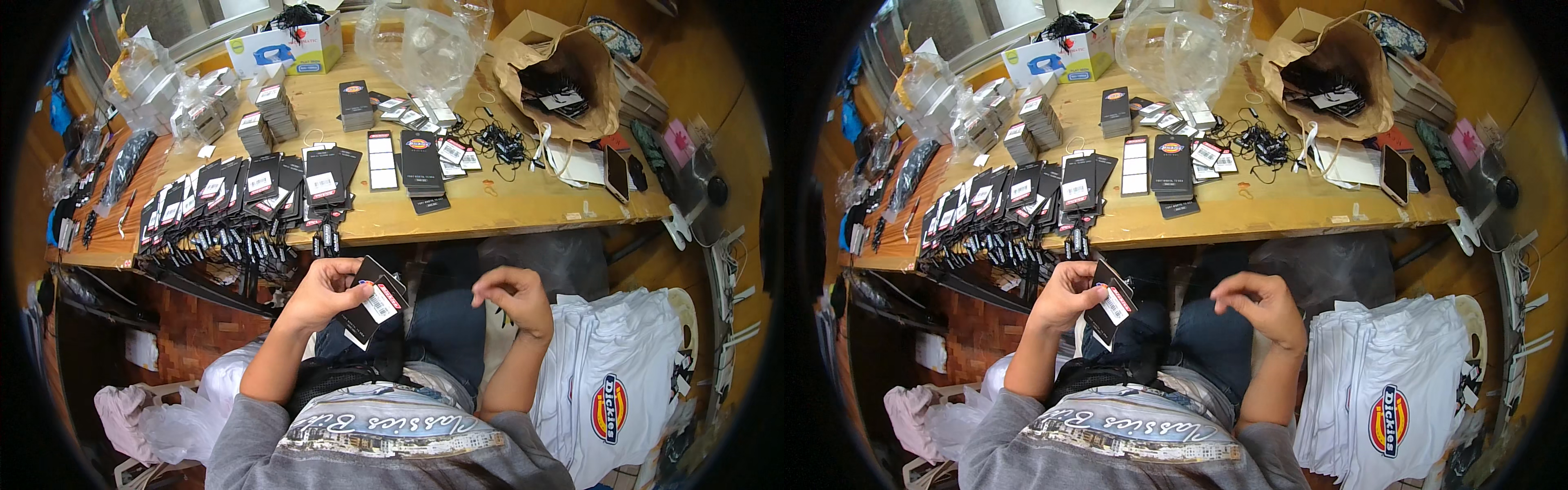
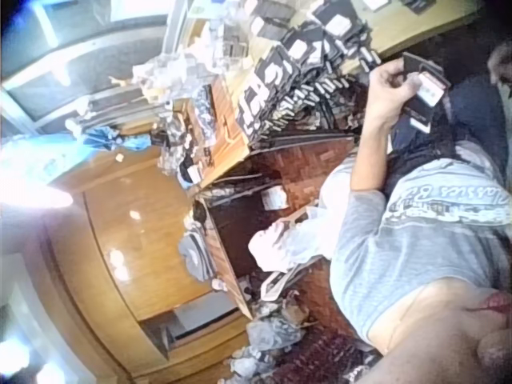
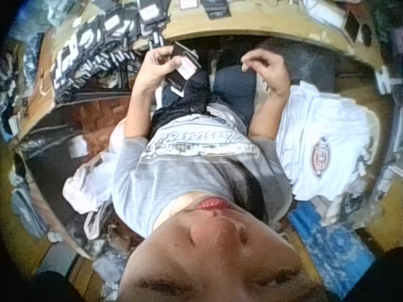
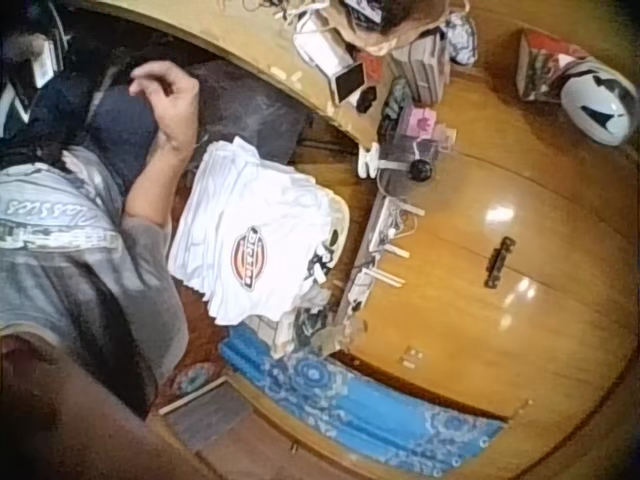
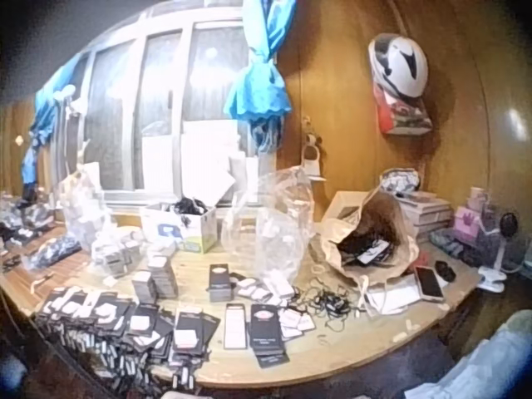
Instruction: The person sits on the floor and assembles product tags by inserting small black plastic fasteners into the holes of rectangular cards. They pick up a card and a fastener, thread the fastener through the hole, and place the assembled item onto a growing stack on the table.
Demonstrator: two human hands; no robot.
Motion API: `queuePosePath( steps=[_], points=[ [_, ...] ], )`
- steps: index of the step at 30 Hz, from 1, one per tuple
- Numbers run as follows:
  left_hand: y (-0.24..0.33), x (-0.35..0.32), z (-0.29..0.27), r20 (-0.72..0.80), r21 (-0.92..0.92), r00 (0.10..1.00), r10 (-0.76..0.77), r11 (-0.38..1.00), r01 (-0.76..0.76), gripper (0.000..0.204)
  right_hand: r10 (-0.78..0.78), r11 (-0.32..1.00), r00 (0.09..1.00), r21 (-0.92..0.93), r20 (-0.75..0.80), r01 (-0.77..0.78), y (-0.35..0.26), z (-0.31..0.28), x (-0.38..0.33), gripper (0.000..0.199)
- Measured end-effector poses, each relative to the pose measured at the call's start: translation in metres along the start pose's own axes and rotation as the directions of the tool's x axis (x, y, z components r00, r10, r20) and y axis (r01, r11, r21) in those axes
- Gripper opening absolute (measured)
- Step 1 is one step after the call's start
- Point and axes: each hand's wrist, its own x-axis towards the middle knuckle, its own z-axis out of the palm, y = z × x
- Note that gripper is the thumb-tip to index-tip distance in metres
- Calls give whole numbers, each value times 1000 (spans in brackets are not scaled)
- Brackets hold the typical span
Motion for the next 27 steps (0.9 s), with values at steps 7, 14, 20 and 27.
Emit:
queuePosePath(
  steps=[7,14,20,27],
  points=[
    [-7,4,0,26,14,998,-61,998,60,18,-498,834,775,459,389,306,-3,7,5,24],
    [-11,5,3,25,58,996,-85,995,83,18,-567,788,823,296,11,539,-16,28,5,8],
    [-11,11,8,-118,56,993,27,998,-21,21,-620,781,760,-68,-195,620,-20,36,8,18],
    [-15,11,27,-130,-144,991,28,989,-46,23,-354,935,875,-98,-329,342,-9,64,7,13]
  ],
)
